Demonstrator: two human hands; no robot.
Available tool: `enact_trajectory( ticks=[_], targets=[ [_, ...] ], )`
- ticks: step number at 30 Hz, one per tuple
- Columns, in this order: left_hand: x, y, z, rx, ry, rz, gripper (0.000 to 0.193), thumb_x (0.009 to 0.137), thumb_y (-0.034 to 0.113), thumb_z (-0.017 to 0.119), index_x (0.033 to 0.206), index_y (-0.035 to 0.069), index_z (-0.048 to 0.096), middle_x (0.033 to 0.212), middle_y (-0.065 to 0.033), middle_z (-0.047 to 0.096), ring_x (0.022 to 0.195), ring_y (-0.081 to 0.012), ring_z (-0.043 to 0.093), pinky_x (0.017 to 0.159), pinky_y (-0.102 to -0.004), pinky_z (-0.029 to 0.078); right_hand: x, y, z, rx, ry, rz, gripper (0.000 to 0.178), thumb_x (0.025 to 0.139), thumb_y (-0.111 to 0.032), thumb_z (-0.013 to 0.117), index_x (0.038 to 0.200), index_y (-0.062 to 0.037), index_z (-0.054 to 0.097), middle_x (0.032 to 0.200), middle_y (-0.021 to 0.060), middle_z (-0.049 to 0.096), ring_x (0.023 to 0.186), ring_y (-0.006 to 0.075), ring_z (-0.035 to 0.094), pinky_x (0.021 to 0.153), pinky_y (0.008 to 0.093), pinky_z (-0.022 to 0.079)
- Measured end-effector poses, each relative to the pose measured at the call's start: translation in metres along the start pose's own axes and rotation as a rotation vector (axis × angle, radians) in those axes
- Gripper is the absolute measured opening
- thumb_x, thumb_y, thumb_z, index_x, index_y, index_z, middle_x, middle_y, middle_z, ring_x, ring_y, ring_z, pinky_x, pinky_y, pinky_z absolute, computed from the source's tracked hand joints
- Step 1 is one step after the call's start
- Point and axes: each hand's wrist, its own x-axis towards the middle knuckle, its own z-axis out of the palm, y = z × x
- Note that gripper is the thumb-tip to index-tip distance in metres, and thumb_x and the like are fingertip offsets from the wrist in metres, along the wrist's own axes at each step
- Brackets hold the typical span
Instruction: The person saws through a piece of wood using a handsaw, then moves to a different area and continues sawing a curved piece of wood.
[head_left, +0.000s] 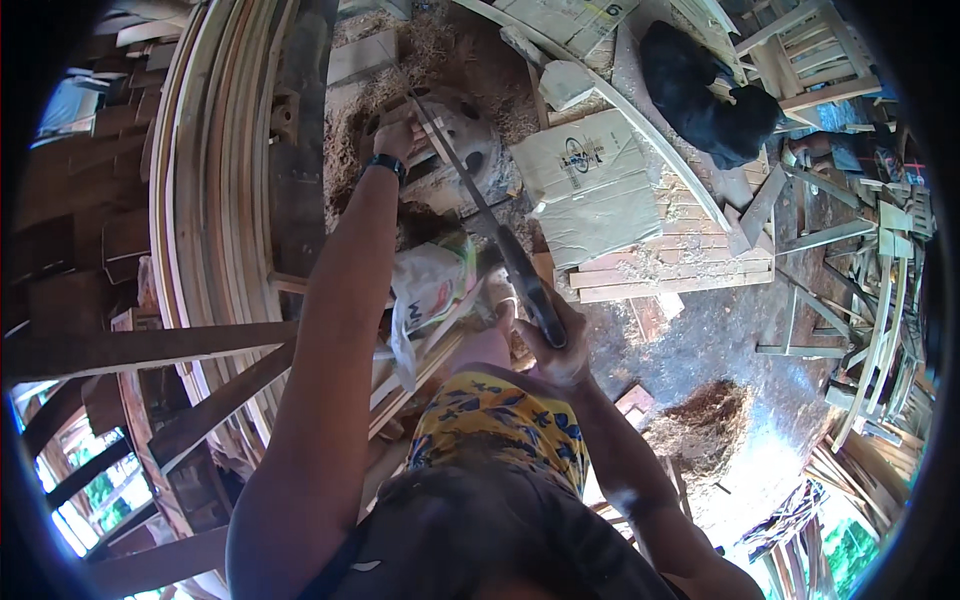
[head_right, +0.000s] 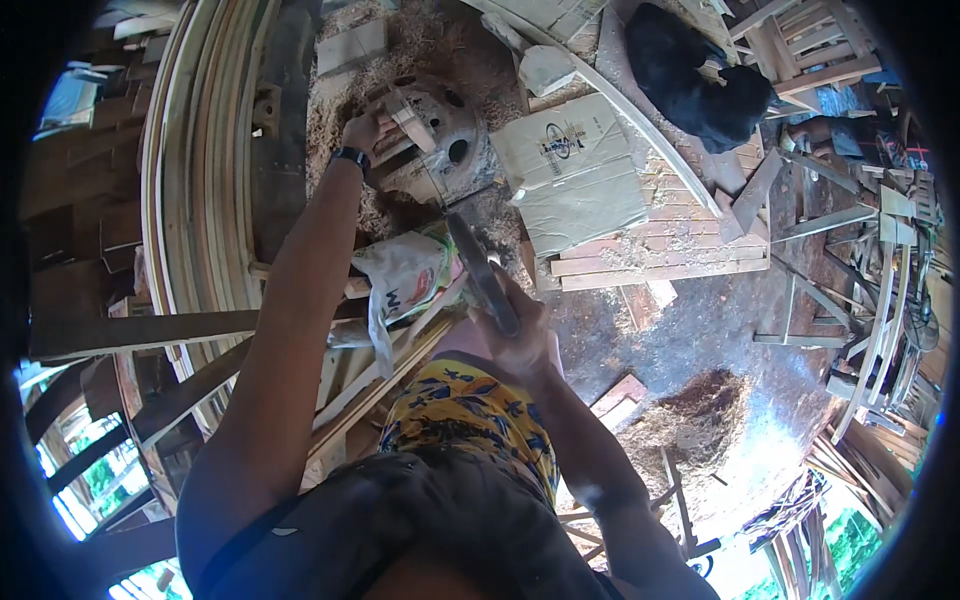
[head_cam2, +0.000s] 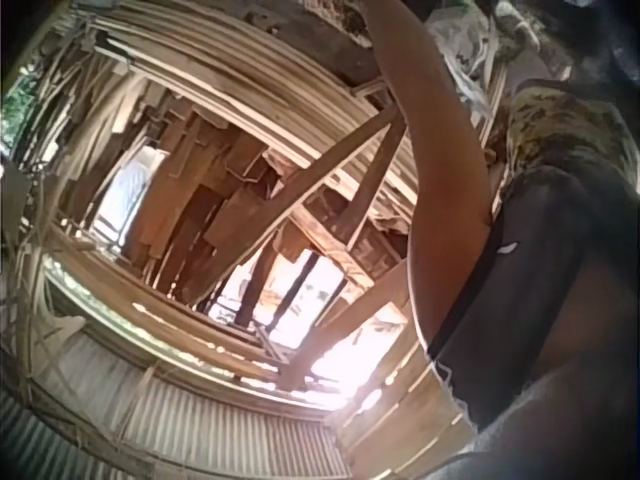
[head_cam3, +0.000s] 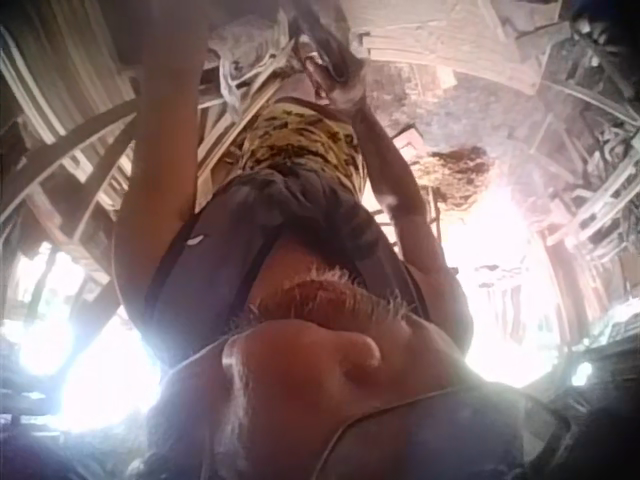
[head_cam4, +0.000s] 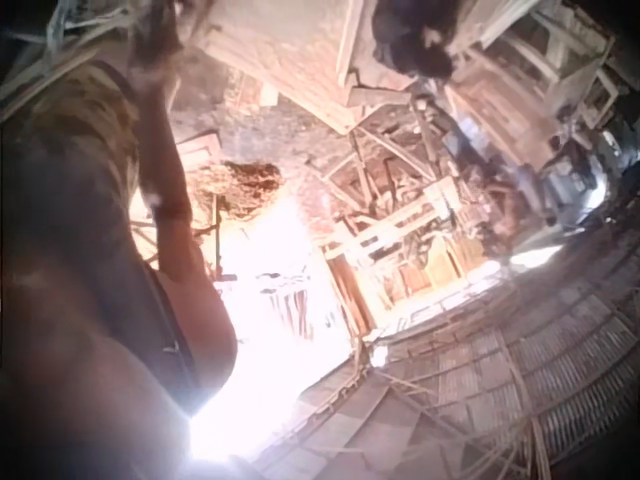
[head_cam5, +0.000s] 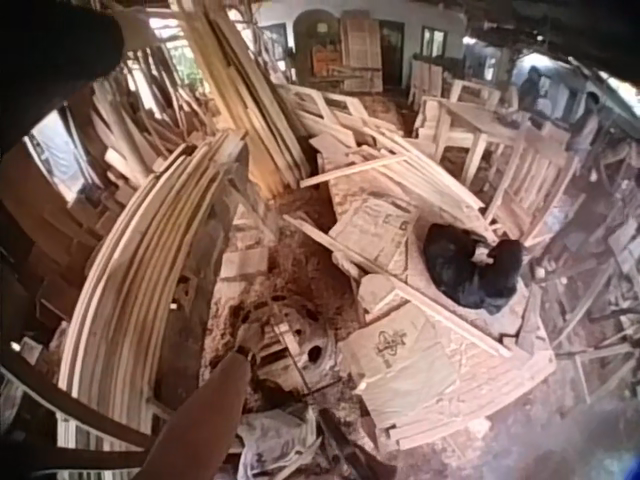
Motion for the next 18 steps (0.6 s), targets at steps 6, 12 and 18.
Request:
enact_trajectory(
  ticks=[6, 12, 18],
  targets=[
    [0.052, -0.051, -0.026, 1.462, 0.084, 0.507, 0.052, 0.101, 0.011, 0.041, 0.153, 0.02, 0.044, 0.124, 0.0001, 0.072, 0.109, -0.0119, 0.07, 0.082, -0.0295, 0.055, 0.002, 0.014, 0.007, 0.035, 0.034, -0.01, 0.06, 0.083, -0.011, 0.072, 0.14, 0.0019, 0.056, 0.078, 0.0055, 0.061, 0.066, 0.0102, 0.049, 0.06, 0.029, 0.046],
    [0.071, -0.065, -0.017, 0.529, 0.269, 0.257, 0.036, 0.102, 0.021, 0.047, 0.135, 0.015, 0.059, 0.114, -0.0047, 0.075, 0.106, -0.0187, 0.071, 0.083, -0.0334, 0.055, 0.0, 0.032, 0.012, -0.02, 0.033, -0.146, 0.061, 0.082, -0.009, 0.075, 0.136, 0.0079, 0.054, 0.088, 0.0191, 0.073, 0.07, 0.0272, 0.075, 0.061, 0.0335, 0.057],
    [0.059, -0.045, -0.011, 0.517, 0.379, 0.175, 0.046, 0.101, 0.043, 0.056, 0.112, 0.001, 0.071, 0.104, -0.0121, 0.076, 0.099, -0.0235, 0.072, 0.082, -0.0348, 0.056, -0.023, 0.049, 0.004, -0.064, 0.031, -0.154, 0.064, 0.079, -0.005, 0.074, 0.139, 0.0048, 0.053, 0.079, 0.0158, 0.072, 0.063, 0.024, 0.073, 0.058, 0.033, 0.055]
  ],
)
